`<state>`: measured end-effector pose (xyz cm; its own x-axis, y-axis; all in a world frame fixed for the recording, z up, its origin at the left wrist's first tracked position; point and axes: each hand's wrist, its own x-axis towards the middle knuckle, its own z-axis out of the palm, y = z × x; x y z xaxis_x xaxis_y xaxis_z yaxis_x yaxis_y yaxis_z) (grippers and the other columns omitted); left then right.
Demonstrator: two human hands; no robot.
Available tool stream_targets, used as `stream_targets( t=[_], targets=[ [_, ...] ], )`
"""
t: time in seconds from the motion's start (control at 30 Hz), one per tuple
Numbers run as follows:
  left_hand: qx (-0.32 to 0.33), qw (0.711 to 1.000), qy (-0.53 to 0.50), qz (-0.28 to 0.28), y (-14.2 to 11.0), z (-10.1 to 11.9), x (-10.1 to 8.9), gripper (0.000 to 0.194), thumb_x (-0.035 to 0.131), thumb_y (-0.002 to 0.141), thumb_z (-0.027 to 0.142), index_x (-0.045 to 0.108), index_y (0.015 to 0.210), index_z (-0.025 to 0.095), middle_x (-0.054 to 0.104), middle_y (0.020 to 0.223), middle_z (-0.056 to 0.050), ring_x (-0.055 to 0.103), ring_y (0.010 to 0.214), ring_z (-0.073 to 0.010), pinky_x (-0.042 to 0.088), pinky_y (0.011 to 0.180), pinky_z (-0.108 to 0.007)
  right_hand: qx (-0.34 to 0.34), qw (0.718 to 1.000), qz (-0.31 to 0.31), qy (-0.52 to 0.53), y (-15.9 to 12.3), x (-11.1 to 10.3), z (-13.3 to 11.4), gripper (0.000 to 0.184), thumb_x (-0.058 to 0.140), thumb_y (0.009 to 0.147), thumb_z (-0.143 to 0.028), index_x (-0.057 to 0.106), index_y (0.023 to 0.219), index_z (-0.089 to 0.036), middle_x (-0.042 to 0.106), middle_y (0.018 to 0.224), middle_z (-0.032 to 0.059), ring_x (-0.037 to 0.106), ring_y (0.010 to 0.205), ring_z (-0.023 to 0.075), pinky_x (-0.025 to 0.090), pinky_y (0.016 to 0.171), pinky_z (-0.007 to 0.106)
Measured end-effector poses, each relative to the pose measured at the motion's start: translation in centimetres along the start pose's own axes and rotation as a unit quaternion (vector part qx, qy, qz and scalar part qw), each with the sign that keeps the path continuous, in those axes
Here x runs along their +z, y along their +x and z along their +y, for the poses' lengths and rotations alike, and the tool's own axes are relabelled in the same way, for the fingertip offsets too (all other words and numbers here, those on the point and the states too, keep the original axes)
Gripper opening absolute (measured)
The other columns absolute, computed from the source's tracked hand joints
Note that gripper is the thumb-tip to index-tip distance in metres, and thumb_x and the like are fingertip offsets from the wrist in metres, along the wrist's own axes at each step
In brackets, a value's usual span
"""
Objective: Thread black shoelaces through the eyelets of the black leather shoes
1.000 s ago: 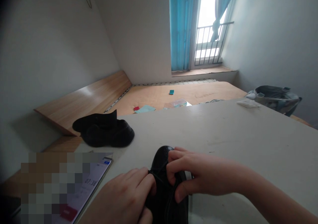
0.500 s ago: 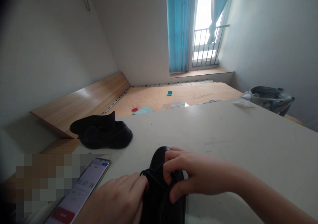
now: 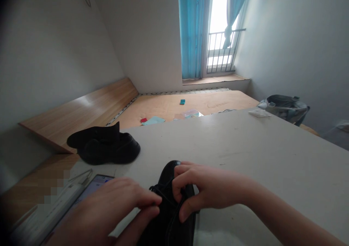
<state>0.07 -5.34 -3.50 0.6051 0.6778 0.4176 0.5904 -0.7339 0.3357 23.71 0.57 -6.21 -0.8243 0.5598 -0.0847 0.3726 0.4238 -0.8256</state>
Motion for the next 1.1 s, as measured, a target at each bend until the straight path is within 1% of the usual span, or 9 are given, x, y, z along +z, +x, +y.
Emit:
stream_targets(
  t=[0.17, 0.3, 0.4, 0.47, 0.6, 0.67, 0.83, 0.97, 1.1],
  targets=[
    [-0.06, 0.991, -0.05, -0.108, 1.0, -0.4, 1.1, 0.027, 0.058, 0.081, 0.006, 0.068, 0.097, 0.025, 0.071, 0.083, 0.003, 0.063, 0.08, -0.019, 0.045, 0.07, -0.028, 0.0, 1.0, 0.003, 0.014, 0.1, -0.1, 0.0, 0.037, 0.072, 0.078, -0.055, 0.068, 0.083, -0.019, 0.058, 0.094, 0.003, 0.051, 0.098, 0.022, 0.042, 0.084, 0.035],
    [-0.075, 0.986, -0.061, -0.139, 1.4, -0.1, 1.3, 0.022, 0.061, 0.079, 0.003, 0.07, 0.085, 0.023, 0.07, 0.081, 0.003, 0.062, 0.083, -0.018, 0.044, 0.072, -0.026, -0.008, 1.0, -0.003, 0.011, 0.2, 0.0, -0.1, 0.036, 0.07, 0.08, -0.055, 0.068, 0.083, -0.019, 0.059, 0.098, 0.0036, 0.051, 0.101, 0.022, 0.041, 0.09, 0.037],
    [-0.058, 0.985, -0.048, -0.156, 1.5, -0.1, 1.4, 0.023, 0.065, 0.078, 0.003, 0.071, 0.086, 0.023, 0.071, 0.082, 0.003, 0.061, 0.084, -0.018, 0.043, 0.071, -0.026, -0.007, 1.0, -0.005, 0.015, 0.1, 0.0, -0.1, 0.037, 0.07, 0.08, -0.056, 0.068, 0.082, -0.02, 0.059, 0.099, 0.0037, 0.051, 0.102, 0.0221, 0.041, 0.09, 0.037],
    [-0.016, 0.986, -0.028, -0.163, 1.3, -0.2, 1.6, 0.021, 0.067, 0.079, 0.005, 0.072, 0.088, 0.023, 0.073, 0.081, 0.003, 0.061, 0.083, -0.0188, 0.043, 0.072, -0.028, -0.011, 1.0, -0.005, 0.018, 0.1, 0.1, 0.0, 0.037, 0.07, 0.079, -0.057, 0.068, 0.082, -0.02, 0.06, 0.1, 0.0035, 0.051, 0.102, 0.0221, 0.039, 0.093, 0.038],
    [0.086, 0.985, 0.057, -0.138, 0.6, -0.6, 2.5, 0.008, 0.067, 0.083, 0.011, 0.068, 0.083, 0.019, 0.072, 0.076, 0.001, 0.059, 0.074, -0.0198, 0.045, 0.073, -0.032, -0.002, 1.0, -0.002, 0.026, 0.0, 0.3, 0.3, 0.036, 0.071, 0.079, -0.056, 0.066, 0.082, -0.02, 0.06, 0.099, 0.0035, 0.052, 0.101, 0.0224, 0.039, 0.096, 0.04],
    [0.11, 0.982, 0.087, -0.13, 0.3, -0.6, 3.0, 0.009, 0.066, 0.083, 0.01, 0.066, 0.081, 0.018, 0.071, 0.075, 0.001, 0.057, 0.072, -0.0193, 0.046, 0.073, -0.033, 0.007, 0.999, -0.003, 0.031, 0.1, 0.3, 0.2, 0.035, 0.072, 0.079, -0.054, 0.065, 0.082, -0.02, 0.06, 0.099, 0.0037, 0.051, 0.101, 0.0226, 0.04, 0.093, 0.04],
    [0.112, 0.982, 0.101, -0.116, 0.1, -0.7, 3.9, 0.011, 0.067, 0.083, 0.01, 0.063, 0.077, 0.019, 0.069, 0.071, 0.002, 0.054, 0.07, -0.0184, 0.046, 0.07, -0.031, 0.01, 0.999, -0.001, 0.047, 0.2, 0.3, -0.1, 0.033, 0.073, 0.079, -0.052, 0.065, 0.08, -0.02, 0.06, 0.101, 0.0033, 0.053, 0.101, 0.0226, 0.036, 0.099, 0.042],
    [0.118, 0.985, 0.108, -0.062, -0.2, -0.9, 4.3, 0.013, 0.068, 0.082, 0.012, 0.061, 0.074, 0.019, 0.067, 0.066, 0.001, 0.053, 0.069, -0.0191, 0.045, 0.067, -0.032, 0.015, 0.998, -0.004, 0.056, 0.3, 0.3, -0.2, 0.031, 0.074, 0.079, -0.05, 0.064, 0.081, -0.02, 0.061, 0.102, 0.0033, 0.053, 0.102, 0.0229, 0.038, 0.098, 0.042],
    [0.106, 0.989, 0.099, -0.014, -0.5, -0.9, 4.5, 0.015, 0.07, 0.08, 0.014, 0.06, 0.07, 0.019, 0.065, 0.064, 0.002, 0.053, 0.068, -0.0188, 0.045, 0.063, -0.032, 0.009, 0.998, -0.001, 0.057, 0.5, 0.2, -0.3, 0.03, 0.074, 0.079, -0.048, 0.064, 0.079, -0.021, 0.061, 0.1, 0.0022, 0.054, 0.102, 0.0223, 0.033, 0.104, 0.044]
  ],
)
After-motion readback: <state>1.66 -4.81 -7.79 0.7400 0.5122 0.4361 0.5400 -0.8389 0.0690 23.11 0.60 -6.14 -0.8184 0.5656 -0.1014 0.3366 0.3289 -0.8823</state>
